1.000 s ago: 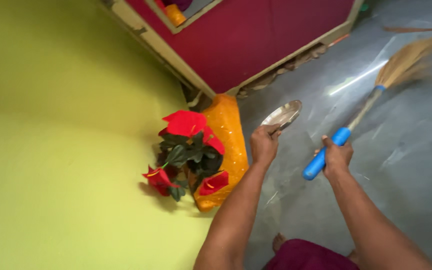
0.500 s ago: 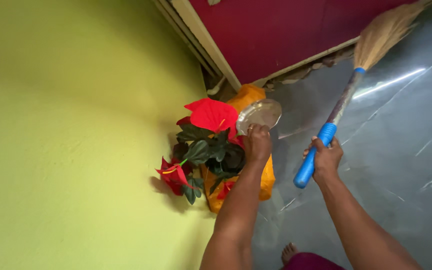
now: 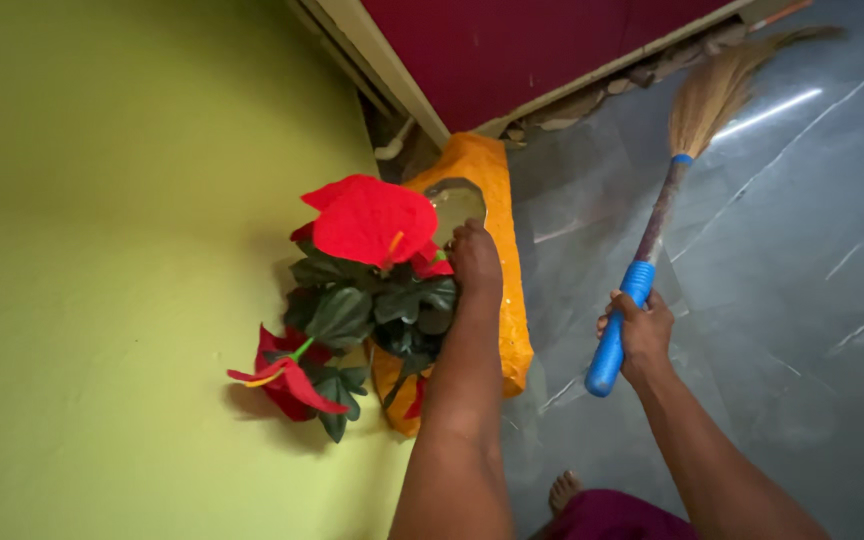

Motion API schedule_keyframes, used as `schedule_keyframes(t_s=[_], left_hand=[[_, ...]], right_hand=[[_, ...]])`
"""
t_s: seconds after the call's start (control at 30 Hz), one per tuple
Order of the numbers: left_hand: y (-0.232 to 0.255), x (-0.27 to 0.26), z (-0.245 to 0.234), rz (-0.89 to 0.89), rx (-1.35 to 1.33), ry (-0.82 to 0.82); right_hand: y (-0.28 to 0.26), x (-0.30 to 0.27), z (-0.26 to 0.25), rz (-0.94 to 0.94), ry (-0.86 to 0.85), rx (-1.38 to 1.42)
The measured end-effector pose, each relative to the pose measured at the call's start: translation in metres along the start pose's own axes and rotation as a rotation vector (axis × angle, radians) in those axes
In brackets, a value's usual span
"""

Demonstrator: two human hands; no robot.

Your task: The person clears a stack of items from the floor, including a book and a yellow cloth, and places them on a nearby bed. They then use a broom to sweep debris from the floor into a dustpan. Finally, they pull several sickle tools from under a cabinet and sweep the area clean.

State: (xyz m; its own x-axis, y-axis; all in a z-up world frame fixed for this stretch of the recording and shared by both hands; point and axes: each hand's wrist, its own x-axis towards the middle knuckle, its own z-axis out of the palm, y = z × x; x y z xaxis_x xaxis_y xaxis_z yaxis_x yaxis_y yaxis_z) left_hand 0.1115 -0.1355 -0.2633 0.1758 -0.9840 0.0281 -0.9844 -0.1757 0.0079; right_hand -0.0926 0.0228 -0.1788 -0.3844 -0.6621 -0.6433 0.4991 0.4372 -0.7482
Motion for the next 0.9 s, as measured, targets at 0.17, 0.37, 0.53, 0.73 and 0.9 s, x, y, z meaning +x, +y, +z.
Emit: schedule_keyframes(t_s=[0.17,0.37,0.53,0.73,0.9], left_hand=[[0.025,-0.002,-0.03,0.175,0.148,0.105],[0.074,-0.01,-0.047,0.208,0.031,0.099],[0.108,-0.023,-0.077,0.23,-0.249,-0.148],[0.152,-0.037,-0.109,0.225,-0.518,-0.179],[0.192,-0.058,-0.128,0.233,-0.566,-0.232]], right_hand=[[0.009,0.005,0.0,0.007,-0.014,0.014],[-0.008,-0.003,0.006,-0.018,-0.053,-0.01],[-0.02,0.003,-0.006,0.051,-0.058,-0.054],[-0.012,-0.027,-0.014,0.079,-0.083,-0.269],[-0.004,-0.013,-0.065,0.079,-0.099,-0.719]])
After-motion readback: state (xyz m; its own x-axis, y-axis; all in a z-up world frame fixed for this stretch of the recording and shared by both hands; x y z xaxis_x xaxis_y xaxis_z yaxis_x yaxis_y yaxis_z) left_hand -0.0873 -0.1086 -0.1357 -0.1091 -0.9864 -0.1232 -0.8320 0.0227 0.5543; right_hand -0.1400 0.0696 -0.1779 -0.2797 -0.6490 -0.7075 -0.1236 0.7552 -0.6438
